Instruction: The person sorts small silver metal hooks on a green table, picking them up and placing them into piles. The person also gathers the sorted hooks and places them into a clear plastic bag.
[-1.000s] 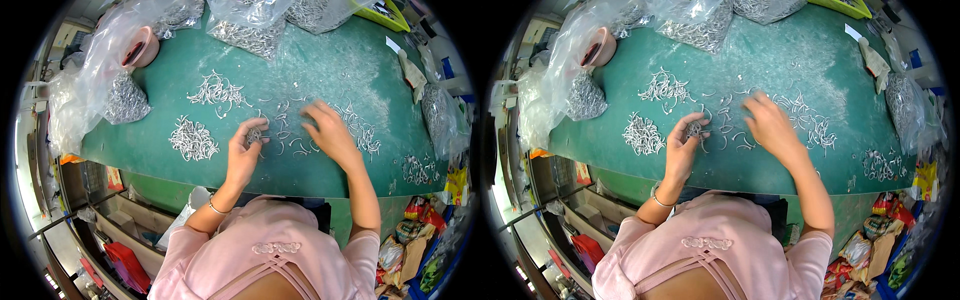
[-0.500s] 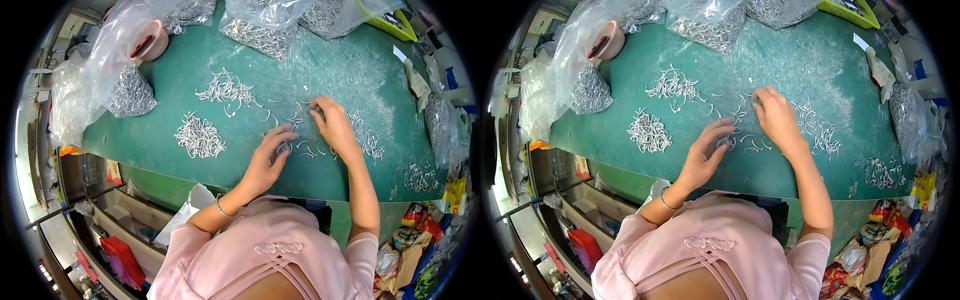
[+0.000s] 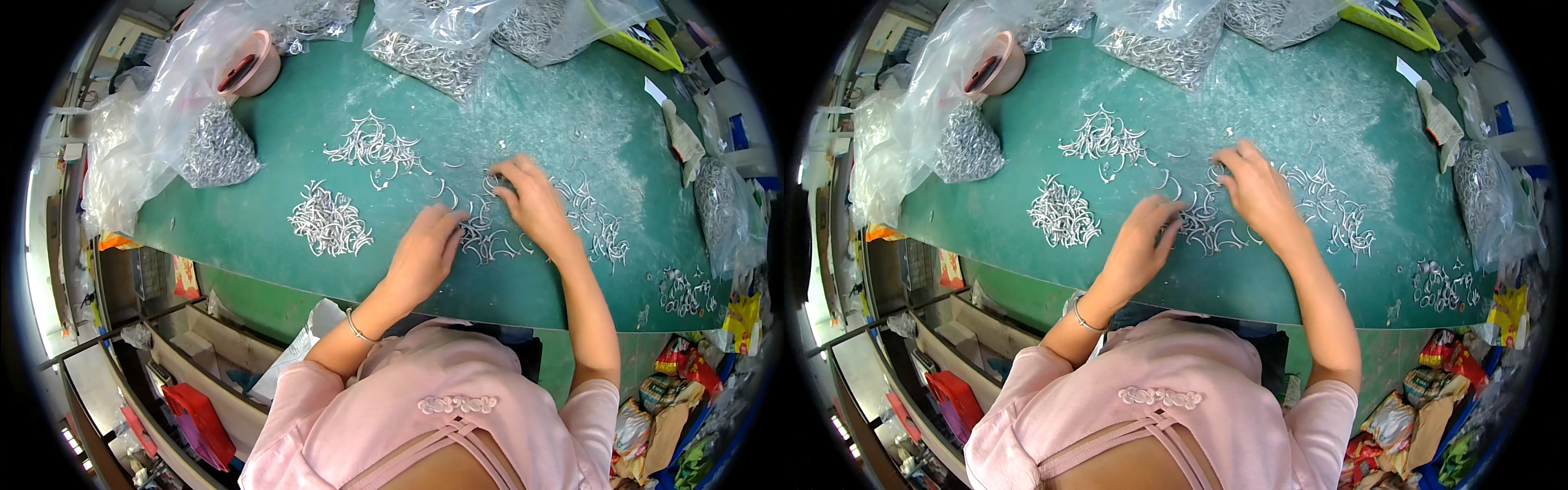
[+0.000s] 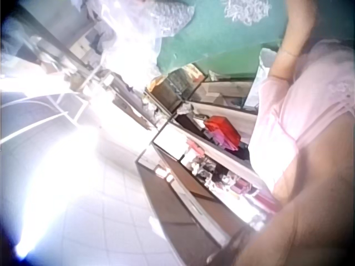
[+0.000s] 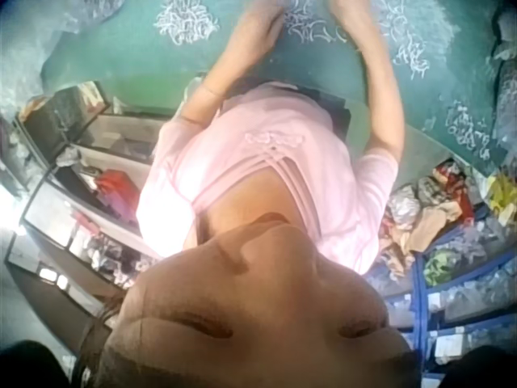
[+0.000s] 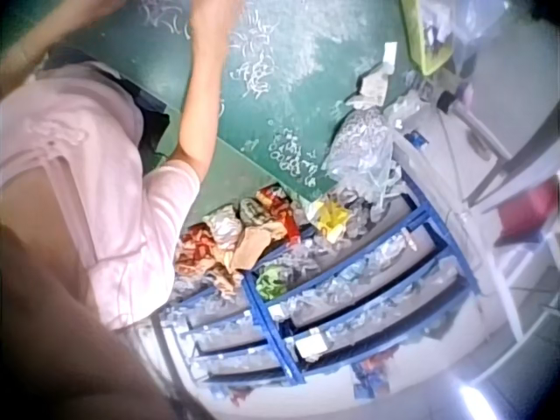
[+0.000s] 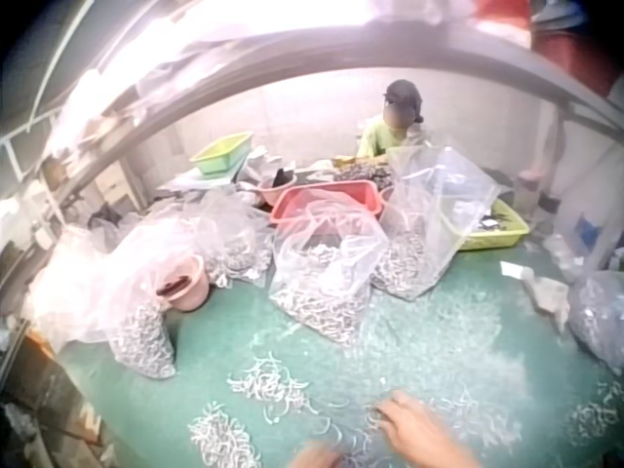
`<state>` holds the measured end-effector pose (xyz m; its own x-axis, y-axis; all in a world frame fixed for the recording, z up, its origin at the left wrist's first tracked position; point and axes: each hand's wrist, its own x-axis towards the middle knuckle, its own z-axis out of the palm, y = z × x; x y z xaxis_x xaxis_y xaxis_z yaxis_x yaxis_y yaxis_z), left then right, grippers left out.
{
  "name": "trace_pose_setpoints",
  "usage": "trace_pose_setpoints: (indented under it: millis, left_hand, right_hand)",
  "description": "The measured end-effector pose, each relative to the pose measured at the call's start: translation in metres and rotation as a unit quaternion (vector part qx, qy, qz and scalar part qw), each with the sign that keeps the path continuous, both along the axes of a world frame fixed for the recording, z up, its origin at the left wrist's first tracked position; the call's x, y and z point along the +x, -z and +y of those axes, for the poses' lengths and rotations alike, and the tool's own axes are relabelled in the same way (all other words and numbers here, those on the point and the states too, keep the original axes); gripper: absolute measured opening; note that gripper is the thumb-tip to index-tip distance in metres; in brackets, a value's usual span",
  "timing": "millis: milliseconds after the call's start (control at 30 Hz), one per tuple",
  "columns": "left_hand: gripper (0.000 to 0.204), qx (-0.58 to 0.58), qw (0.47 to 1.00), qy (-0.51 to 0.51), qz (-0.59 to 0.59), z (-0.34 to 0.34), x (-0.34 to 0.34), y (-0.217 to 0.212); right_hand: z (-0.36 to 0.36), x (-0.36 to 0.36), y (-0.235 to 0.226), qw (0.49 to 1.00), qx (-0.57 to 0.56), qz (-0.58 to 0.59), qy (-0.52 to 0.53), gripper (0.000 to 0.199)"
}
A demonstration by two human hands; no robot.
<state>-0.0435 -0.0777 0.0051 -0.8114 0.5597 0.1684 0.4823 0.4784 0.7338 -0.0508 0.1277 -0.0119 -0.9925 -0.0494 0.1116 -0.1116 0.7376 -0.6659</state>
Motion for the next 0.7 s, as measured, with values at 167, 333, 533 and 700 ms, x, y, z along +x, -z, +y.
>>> trace_pose_setpoints:
  millis: [167, 333, 533, 700]
  left_hand:
    - [0.029, -0.013, 0.995, 0.038, -0.095, 0.003, 0.003, -0.014]
    - [0.031, -0.013, 0.999, -0.037, 0.036, 0.0, -0.003, -0.001]
    - [0.031, 0.018, 0.998, 0.037, -0.044, 0.003, 0.013, 0.008]
    - [0.034, 0.04, 0.998, 0.004, 0.04, 0.018, -0.02, 0.005]
  right_hand:
    - [-0.001, -0.003, -0.005, 0.997, 0.053, -0.047, -0.002, 0.013]
    - [0.003, 0.002, -0.005, 0.994, 0.1, -0.036, -0.01, 0.011]
    - [0.027, 0.018, -0.015, 0.992, 0.097, -0.035, 0.07, 0.01]
    - [0.043, 0.034, -0.019, 0.97, -0.189, -0.101, 0.116, 0.017]
